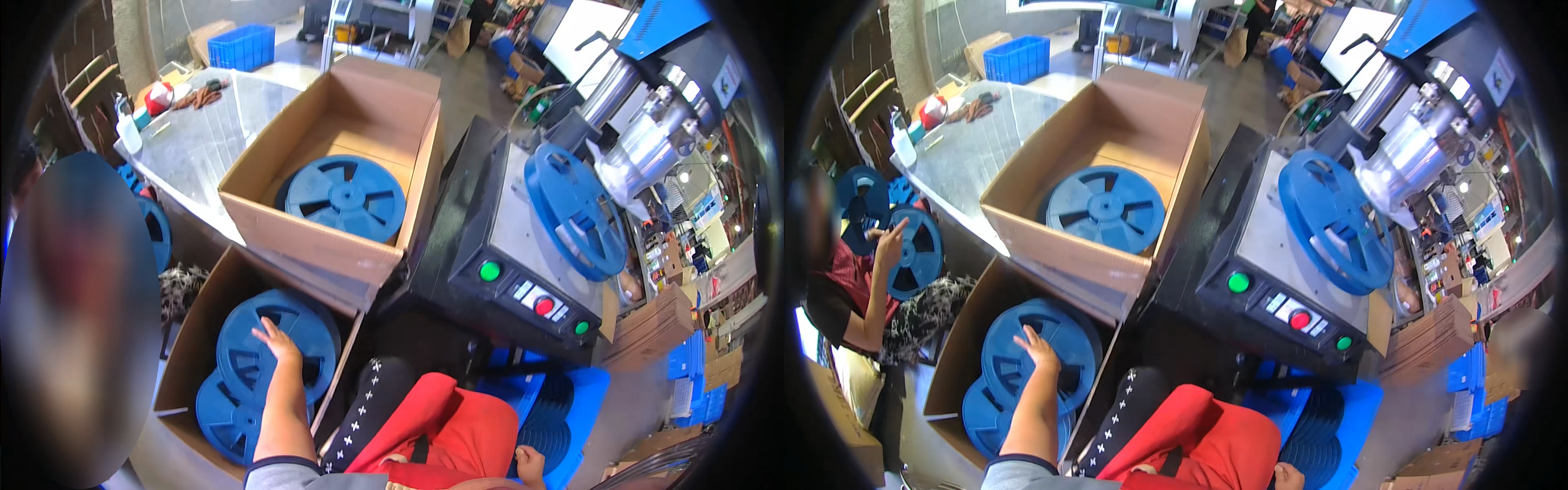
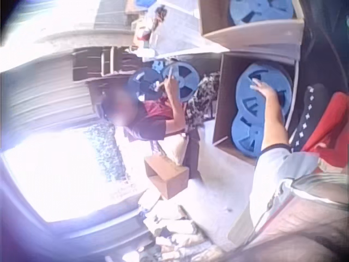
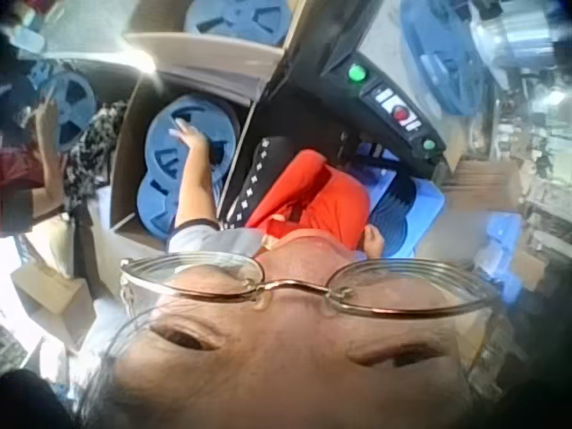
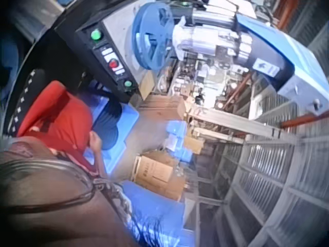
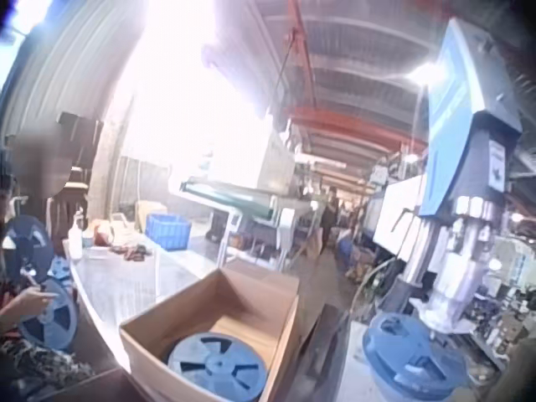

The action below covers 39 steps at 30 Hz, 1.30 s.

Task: The person uses a machine to assemble two plastic reel halves together, then places the completed reels into a storage bin and stacks the bin.

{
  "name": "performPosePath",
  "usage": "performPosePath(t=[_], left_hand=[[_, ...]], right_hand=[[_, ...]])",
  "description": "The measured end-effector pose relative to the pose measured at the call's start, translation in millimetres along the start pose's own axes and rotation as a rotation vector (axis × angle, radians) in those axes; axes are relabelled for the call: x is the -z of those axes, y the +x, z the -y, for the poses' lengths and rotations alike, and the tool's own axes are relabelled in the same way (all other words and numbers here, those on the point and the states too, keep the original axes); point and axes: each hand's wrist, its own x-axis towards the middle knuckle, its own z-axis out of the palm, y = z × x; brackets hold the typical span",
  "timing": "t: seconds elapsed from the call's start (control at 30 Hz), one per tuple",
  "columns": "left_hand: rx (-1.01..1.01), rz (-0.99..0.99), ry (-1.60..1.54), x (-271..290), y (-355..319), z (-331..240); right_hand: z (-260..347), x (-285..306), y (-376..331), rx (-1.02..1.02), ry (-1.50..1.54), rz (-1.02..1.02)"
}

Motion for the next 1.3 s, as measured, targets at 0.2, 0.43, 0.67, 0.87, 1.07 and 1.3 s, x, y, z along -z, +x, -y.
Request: performPosePath(t=[0.2, 0.43, 0.67, 0.87, 1.07, 1.3], left_hand=[[-0.032, -0.134, -0.411, -5, -33, 40], [-0.174, -0.293, -0.863, 36, -101, 141], [-0.983, -0.588, -1.025, 166, -209, 154], [-0.853, -0.295, -0.638, 175, -297, 72], [-0.867, -0.437, -0.584, 109, -330, -21], [-1.150, -0.366, -1.265, 79, -320, -24]], right_hand=[[-2, -5, 10, -0.039, -0.003, 0.057], [81, -15, 50, 0.289, -0.003, 0.034], [253, -61, 54, 0.341, 0.963, 0.615], [275, -70, 3, 0.134, 1.263, 0.769], [214, -51, -7, -0.286, 1.424, 0.700], [165, -75, -12, -0.548, 1.267, 0.444]])
